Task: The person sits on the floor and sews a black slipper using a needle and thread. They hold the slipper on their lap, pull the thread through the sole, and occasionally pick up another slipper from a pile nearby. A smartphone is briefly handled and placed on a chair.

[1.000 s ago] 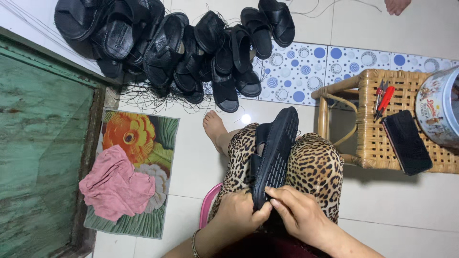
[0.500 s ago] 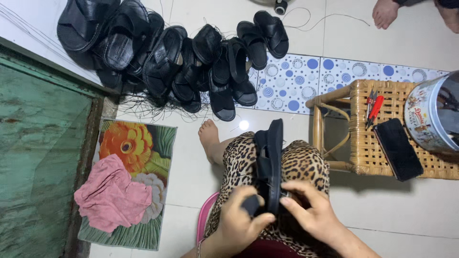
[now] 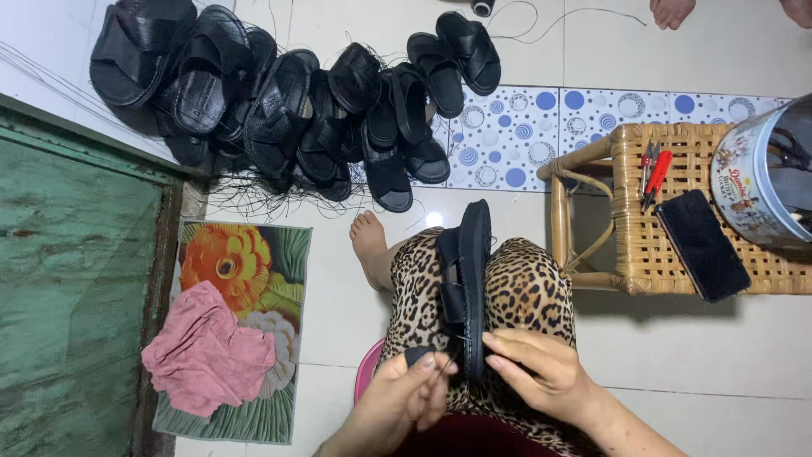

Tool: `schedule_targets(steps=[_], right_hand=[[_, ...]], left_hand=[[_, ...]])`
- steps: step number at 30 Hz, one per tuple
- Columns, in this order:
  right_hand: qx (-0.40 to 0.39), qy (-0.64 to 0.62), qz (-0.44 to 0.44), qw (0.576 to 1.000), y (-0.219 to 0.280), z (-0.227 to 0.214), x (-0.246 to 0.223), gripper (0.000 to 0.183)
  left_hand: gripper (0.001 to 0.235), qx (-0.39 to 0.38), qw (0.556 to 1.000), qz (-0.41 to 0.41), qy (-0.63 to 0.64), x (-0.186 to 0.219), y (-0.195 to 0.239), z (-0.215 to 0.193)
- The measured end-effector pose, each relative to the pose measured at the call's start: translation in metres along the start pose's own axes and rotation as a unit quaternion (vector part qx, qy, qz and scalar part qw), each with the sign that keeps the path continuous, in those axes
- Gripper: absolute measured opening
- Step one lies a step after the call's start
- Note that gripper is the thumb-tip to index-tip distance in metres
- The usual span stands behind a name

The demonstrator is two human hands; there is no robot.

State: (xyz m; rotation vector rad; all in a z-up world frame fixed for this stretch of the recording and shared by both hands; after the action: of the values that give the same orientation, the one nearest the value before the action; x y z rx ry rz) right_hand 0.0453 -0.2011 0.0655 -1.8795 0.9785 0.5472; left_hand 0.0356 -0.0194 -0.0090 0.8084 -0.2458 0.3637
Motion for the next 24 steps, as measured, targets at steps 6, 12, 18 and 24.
schedule_targets(steps=[6,12,18,24], right_hand=[[0.022,0.012,0.008,1.000,0.009,0.001,0.010,0.028],[0.015,-0.021,0.056,0.998,0.018,0.000,0.019,0.028],[0.007,-0.050,0.015,0.999,0.007,0.001,0.011,0.024],[-0.024,-0.052,-0.006,0.998,0.002,0.002,0.007,0.025]], left_hand=[[0.011,0.094,0.992,0.018,0.079,0.001,0.000,-0.047],[0.016,0.083,0.994,-0.047,0.059,-0.016,0.005,-0.065],[0.016,0.053,0.994,-0.068,0.062,-0.023,0.028,-0.079],[0.027,-0.055,0.996,-0.063,-0.042,-0.033,0.054,-0.066]])
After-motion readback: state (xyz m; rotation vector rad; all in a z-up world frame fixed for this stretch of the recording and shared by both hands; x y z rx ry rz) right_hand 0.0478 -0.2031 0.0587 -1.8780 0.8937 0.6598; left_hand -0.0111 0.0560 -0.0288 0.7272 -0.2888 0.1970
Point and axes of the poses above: each hand's wrist, its own y-axis away from the middle knuckle, its own z-axis out of the palm, x = y × z, the point moved 8 cm from there along -y, towards the middle knuckle, and after that the axes turned 9 degrees about -z, right-handed, at the moved point
